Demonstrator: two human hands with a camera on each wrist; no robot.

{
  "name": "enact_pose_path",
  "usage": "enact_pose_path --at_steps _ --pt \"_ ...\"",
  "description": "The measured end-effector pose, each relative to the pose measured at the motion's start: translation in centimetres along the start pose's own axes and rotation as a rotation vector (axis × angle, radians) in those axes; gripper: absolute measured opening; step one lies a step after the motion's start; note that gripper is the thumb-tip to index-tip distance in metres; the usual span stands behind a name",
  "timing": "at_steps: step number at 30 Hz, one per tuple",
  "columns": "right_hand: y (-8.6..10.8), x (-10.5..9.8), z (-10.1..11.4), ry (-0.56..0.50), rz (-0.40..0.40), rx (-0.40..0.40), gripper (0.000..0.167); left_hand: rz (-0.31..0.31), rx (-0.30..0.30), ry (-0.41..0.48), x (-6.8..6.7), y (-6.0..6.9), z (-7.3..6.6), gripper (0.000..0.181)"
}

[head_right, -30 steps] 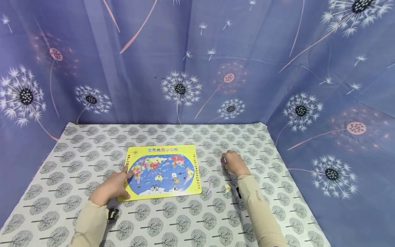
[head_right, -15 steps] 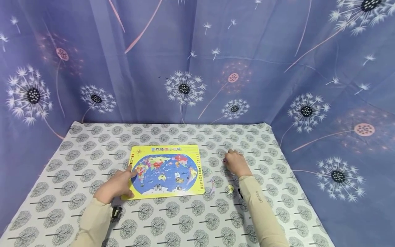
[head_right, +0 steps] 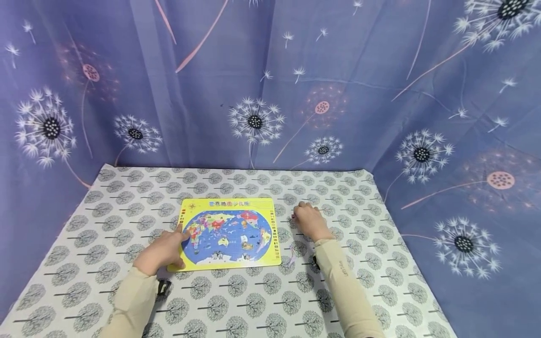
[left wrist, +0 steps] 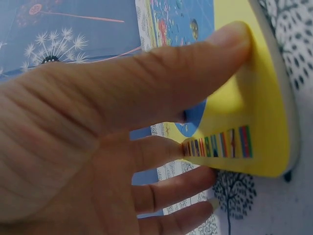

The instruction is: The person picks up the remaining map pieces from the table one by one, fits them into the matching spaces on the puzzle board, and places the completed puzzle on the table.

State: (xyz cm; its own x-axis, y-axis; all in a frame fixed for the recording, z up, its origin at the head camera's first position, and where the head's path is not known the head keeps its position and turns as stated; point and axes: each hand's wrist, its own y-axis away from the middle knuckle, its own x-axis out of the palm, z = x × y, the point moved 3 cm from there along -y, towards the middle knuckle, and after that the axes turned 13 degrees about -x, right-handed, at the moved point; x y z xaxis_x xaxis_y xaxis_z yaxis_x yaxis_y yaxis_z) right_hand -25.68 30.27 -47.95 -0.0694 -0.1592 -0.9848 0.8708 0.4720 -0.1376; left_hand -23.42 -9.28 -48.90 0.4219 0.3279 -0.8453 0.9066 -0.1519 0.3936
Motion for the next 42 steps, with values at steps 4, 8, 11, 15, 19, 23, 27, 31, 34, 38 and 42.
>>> enact_pose_path --at_steps 4,8,11,15,19,23,27,31,34,38,42 --pt "-1.4 0.2 1.7 -0.009 -0.014 -0.06 0.012 -0.002 -0.005 0.009 -0.1 0.2 0.0 0.093" --pt "-2.9 0.5 3.3 -0.039 -0.012 -0.116 0.011 -0.011 0.003 -0.005 0.1 0.1 0.0 0.091" --pt "-4.0 0.6 4.3 -0.038 -0.004 -0.133 0.006 -0.022 0.012 -0.022 0.1 -0.2 -0.1 0.089" --pt "-5.1 0.9 5.3 -0.029 0.01 -0.133 0.005 -0.03 0.014 -0.035 0.1 -0.3 -0.1 0.087" --pt "-6.0 1.3 6.3 -0.046 0.025 -0.141 0.008 -0.03 0.004 -0.043 0.0 -0.4 0.0 0.085" --pt "-6.4 1.6 7.2 -0.053 0.032 -0.157 0.008 -0.021 -0.002 -0.044 -0.1 -0.3 0.0 0.086" --pt "-6.5 2.1 8.0 -0.053 0.063 -0.155 0.009 -0.014 -0.003 -0.04 0.2 -0.3 0.0 0.09" --pt "-6.7 2.5 8.5 -0.049 0.087 -0.154 0.011 -0.013 -0.008 -0.039 0.4 -0.4 0.1 0.09" --pt "-6.8 2.8 8.8 -0.034 0.091 -0.171 0.01 -0.021 -0.013 -0.032 0.4 -0.5 0.2 0.09" --pt "-7.0 3.2 9.0 -0.024 0.103 -0.191 0.007 -0.032 -0.01 -0.03 0.4 -0.4 0.1 0.091" --pt "-7.1 3.6 9.3 -0.009 0.104 -0.203 0.005 -0.035 -0.003 -0.043 0.3 -0.3 0.0 0.09"
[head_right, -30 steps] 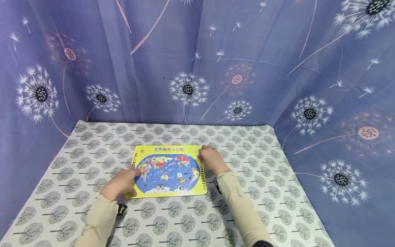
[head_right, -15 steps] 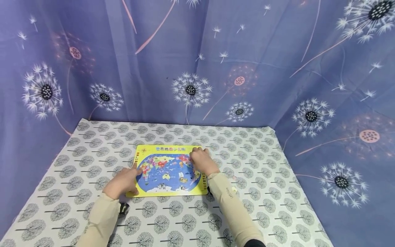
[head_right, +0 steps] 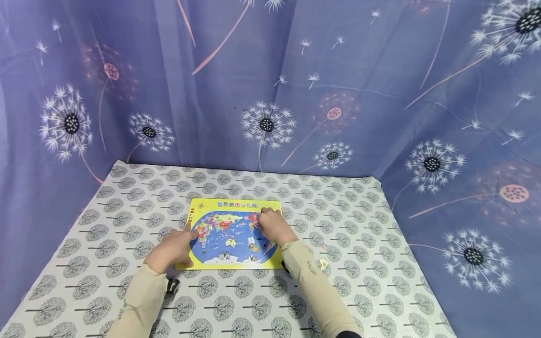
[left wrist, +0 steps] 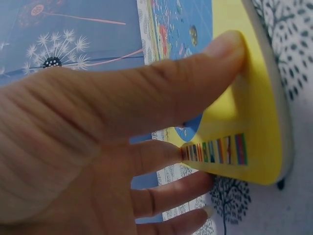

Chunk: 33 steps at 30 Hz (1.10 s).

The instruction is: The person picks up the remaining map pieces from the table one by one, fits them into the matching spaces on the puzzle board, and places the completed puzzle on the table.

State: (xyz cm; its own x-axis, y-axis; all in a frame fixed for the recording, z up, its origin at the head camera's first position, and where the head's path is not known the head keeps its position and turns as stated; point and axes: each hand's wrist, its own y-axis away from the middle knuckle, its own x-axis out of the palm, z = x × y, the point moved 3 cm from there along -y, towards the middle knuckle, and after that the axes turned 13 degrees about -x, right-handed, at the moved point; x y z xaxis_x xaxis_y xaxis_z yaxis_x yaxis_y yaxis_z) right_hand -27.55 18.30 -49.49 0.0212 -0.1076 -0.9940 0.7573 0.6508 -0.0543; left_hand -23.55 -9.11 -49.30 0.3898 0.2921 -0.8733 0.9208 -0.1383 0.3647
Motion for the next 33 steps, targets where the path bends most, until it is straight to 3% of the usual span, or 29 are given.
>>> enact_pose_path --at_steps 7,19,27,33 --pt "-0.35 0.3 0.25 -0.011 -0.054 0.004 0.005 -0.02 0.023 0.019 -0.12 0.21 0.16 0.09" --pt "-0.62 0.02 0.02 -0.017 -0.107 0.024 0.01 0.003 0.007 0.028 -0.06 0.17 0.3 0.092" --pt "-0.87 0.04 -0.08 -0.005 -0.096 -0.016 0.008 -0.003 0.014 0.032 -0.08 0.05 0.38 0.092" --pt "-0.9 0.25 -0.37 -0.061 -0.096 0.003 0.009 0.001 0.007 0.056 -0.01 0.27 0.47 0.092"
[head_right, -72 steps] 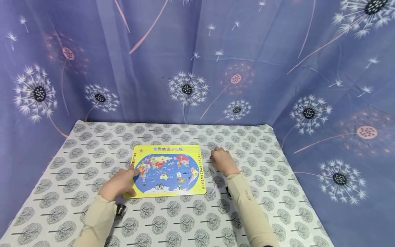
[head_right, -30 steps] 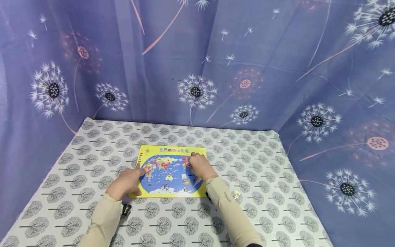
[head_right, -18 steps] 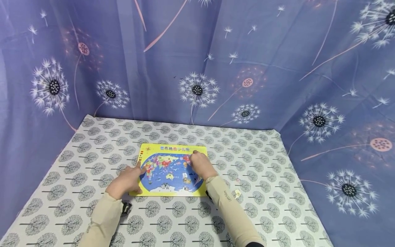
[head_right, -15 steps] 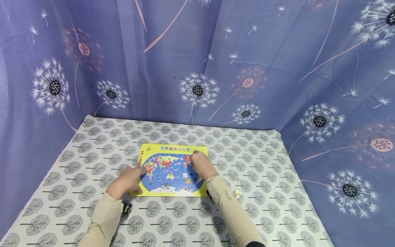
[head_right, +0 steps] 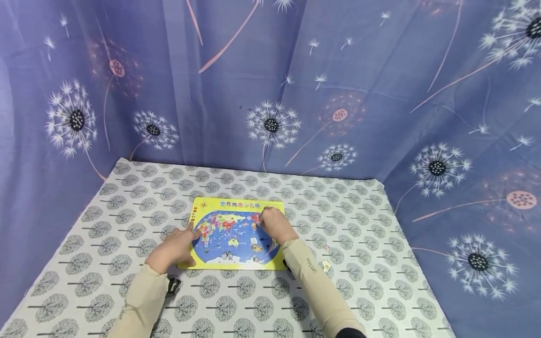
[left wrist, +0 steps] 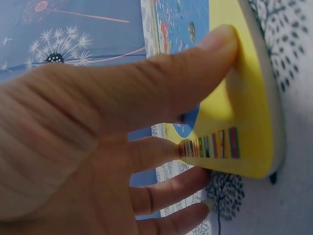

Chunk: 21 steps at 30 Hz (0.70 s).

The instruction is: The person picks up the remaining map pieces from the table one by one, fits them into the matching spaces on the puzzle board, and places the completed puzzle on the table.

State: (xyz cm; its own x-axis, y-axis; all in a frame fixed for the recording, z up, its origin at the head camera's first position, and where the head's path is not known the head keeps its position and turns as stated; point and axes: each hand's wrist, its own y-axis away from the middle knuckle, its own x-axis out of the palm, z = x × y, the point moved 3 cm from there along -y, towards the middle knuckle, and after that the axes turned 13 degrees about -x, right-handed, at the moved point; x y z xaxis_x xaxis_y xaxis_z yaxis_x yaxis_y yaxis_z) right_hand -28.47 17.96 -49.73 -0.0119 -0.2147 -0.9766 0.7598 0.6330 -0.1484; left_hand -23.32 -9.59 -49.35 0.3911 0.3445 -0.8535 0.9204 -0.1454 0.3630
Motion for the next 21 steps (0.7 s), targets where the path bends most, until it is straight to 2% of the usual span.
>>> enact_pose_path --at_steps 6,12,17,21 --pt "0.4 -0.7 -0.6 -0.03 0.038 0.01 0.013 -0.004 0.009 0.0 0.0 0.0 0.0 0.092" --pt "1.4 -2.4 -1.1 -0.021 0.011 0.002 0.021 -0.003 0.017 -0.005 0.1 -0.1 0.1 0.09" --pt "3.0 -3.4 -1.9 -0.015 0.034 0.019 0.024 -0.002 0.023 -0.013 0.2 -0.4 0.0 0.089" --pt "4.8 -3.7 -2.8 -0.013 0.05 0.07 0.025 0.01 0.024 -0.014 0.1 -0.3 -0.1 0.089"
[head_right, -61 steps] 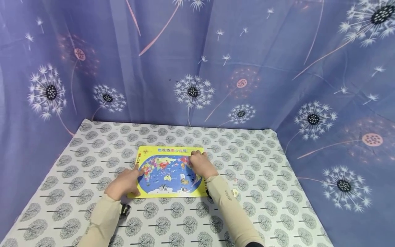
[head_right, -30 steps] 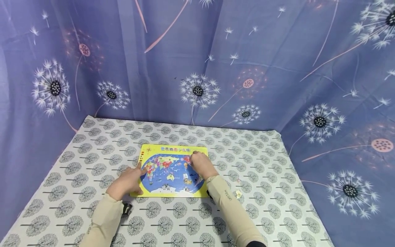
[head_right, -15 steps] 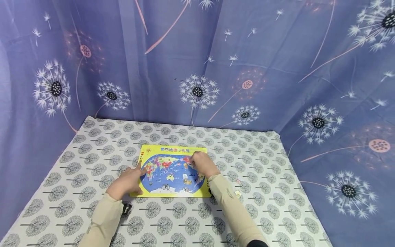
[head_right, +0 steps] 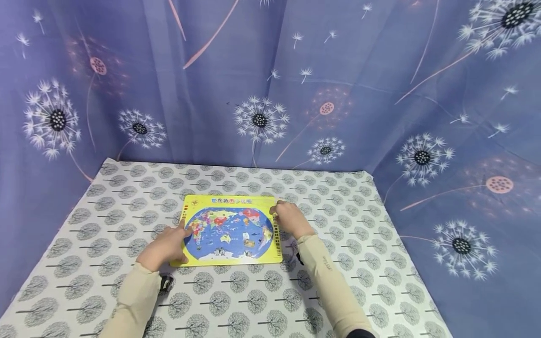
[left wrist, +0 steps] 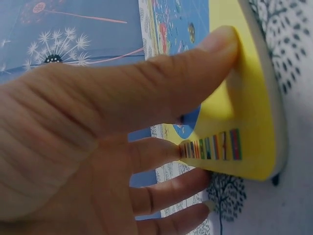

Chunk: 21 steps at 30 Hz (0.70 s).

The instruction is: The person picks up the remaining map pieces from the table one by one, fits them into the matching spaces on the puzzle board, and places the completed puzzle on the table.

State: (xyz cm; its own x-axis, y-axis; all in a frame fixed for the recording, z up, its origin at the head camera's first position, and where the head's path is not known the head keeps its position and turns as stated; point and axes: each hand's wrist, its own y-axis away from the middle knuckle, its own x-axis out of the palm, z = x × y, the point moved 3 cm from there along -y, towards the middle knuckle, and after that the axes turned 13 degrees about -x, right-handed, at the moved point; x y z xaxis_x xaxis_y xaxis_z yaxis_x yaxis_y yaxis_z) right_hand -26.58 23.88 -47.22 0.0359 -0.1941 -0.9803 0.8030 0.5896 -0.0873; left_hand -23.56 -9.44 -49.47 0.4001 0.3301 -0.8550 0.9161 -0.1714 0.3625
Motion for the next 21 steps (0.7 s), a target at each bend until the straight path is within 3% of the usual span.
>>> enact_pose_path --at_steps 9,15,21 --pt "3.6 0.2 -1.2 -0.009 0.019 0.067 0.012 0.007 0.013 -0.002 0.1 0.0 0.4 0.09" --pt "4.7 1.2 -1.8 -0.044 0.04 0.17 0.007 0.013 0.019 0.013 -0.2 0.1 0.4 0.092" --pt "5.3 1.4 -1.9 -0.063 0.046 0.206 0.004 0.03 0.009 0.014 0.0 0.1 0.1 0.093"
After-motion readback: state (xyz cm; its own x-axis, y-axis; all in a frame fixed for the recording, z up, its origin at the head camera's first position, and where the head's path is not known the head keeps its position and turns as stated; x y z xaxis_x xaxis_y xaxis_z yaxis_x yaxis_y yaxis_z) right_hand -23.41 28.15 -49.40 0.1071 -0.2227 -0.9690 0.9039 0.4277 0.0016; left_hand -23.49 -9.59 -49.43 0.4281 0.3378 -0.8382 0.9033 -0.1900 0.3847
